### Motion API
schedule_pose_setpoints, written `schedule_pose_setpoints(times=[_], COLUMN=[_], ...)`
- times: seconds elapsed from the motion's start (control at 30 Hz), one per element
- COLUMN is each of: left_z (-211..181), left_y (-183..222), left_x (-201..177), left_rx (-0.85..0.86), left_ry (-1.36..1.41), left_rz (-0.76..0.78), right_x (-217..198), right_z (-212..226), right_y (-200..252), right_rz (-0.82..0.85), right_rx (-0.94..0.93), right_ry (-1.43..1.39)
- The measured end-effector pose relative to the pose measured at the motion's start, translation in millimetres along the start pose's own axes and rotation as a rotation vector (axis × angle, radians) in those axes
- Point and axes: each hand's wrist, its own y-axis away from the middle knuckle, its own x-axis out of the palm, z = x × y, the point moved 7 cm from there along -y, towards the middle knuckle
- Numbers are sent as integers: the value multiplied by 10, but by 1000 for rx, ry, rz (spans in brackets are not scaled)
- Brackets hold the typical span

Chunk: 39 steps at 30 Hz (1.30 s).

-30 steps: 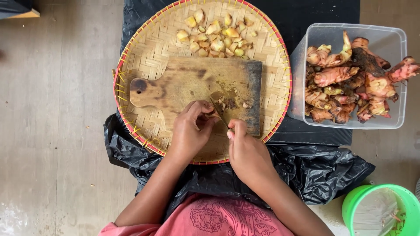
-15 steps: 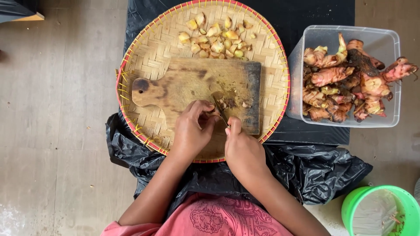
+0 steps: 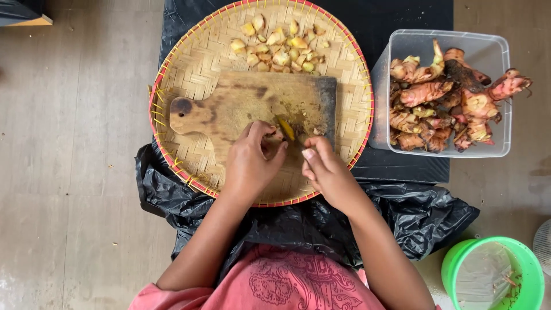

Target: Slicing and scraping galangal roots on a wooden cutting board using a knife

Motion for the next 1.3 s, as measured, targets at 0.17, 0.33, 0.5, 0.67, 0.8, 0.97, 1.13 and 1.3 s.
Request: schedule_pose_setpoints(times=[0.17,0.33,0.5,0.67,0.8,0.97,1.13,1.3], left_z=[-60,-150,-98,3,-25,-65,-41,-107], left_y=[-19,-24,-6,-19,6,-18,-16,-5], left_x=[-62,-141,-108,-25,3,-47,-38,-51], left_rx=[139,189,184,213,210,238,207,240], left_ry=[-74,-7,-10,4,27,47,50,5], left_rz=[-35,-79,-37,-69,-69,-93,-93,-100], right_x=[-224,-235,-212,-144,-77,-35,-67,-68], right_z=[-18,184,490,428,329,260,351,427], right_y=[118,199,260,233,140,-20,125,38], right_rz=[-91,-180,-252,-252,-237,-227,-206,-168], right_rx=[-6,-5,-45,-71,-107,-123,-87,-73], right_ry=[-228,-56,457,483,504,598,615,553])
